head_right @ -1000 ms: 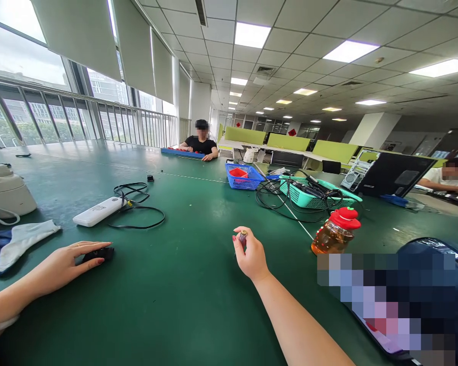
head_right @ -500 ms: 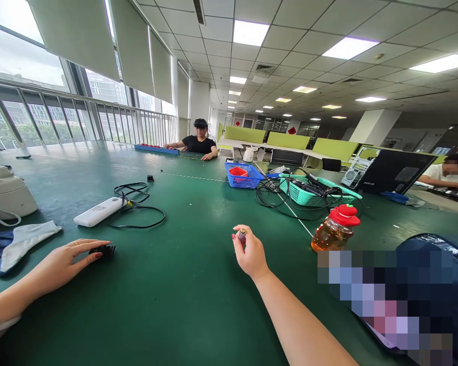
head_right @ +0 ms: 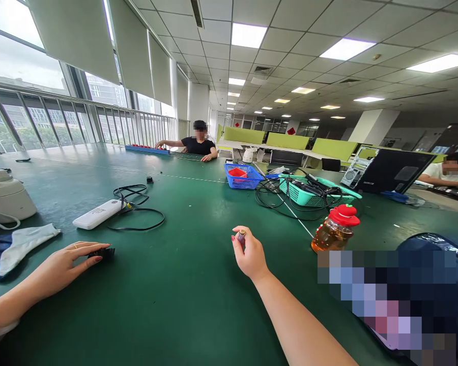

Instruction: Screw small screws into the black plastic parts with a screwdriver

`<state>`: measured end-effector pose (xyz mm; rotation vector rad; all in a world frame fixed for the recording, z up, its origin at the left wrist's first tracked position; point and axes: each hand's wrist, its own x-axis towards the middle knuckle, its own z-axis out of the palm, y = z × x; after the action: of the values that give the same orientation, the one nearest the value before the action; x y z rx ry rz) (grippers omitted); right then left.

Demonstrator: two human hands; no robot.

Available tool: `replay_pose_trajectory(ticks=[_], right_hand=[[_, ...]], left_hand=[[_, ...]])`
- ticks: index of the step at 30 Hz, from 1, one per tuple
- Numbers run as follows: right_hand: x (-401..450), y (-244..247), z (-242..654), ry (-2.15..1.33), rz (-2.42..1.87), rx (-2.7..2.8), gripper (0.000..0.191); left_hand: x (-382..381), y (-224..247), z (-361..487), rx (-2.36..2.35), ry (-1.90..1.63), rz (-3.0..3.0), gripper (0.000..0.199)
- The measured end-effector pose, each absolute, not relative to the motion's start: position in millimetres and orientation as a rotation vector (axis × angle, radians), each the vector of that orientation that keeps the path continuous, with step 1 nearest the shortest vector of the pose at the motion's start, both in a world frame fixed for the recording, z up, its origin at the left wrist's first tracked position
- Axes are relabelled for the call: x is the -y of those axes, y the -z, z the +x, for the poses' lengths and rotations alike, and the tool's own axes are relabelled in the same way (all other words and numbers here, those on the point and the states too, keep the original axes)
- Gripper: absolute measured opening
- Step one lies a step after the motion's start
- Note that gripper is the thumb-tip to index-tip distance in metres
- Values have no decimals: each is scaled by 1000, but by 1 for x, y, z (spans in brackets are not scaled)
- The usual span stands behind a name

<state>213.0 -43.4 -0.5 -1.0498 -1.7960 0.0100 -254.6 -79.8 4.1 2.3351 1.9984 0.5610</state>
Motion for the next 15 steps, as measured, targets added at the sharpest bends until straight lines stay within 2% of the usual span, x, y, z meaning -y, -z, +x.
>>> replay_pose_trajectory(ticks=[11,15], right_hand=[[44,0,213,-10,-1051,1797,12],[44,0,213,-12,-1047,1796,12]], left_hand=[[81,0,-260,-1939,-641,2575,52],[86,-4,-252,-1787,-665,2785,44]])
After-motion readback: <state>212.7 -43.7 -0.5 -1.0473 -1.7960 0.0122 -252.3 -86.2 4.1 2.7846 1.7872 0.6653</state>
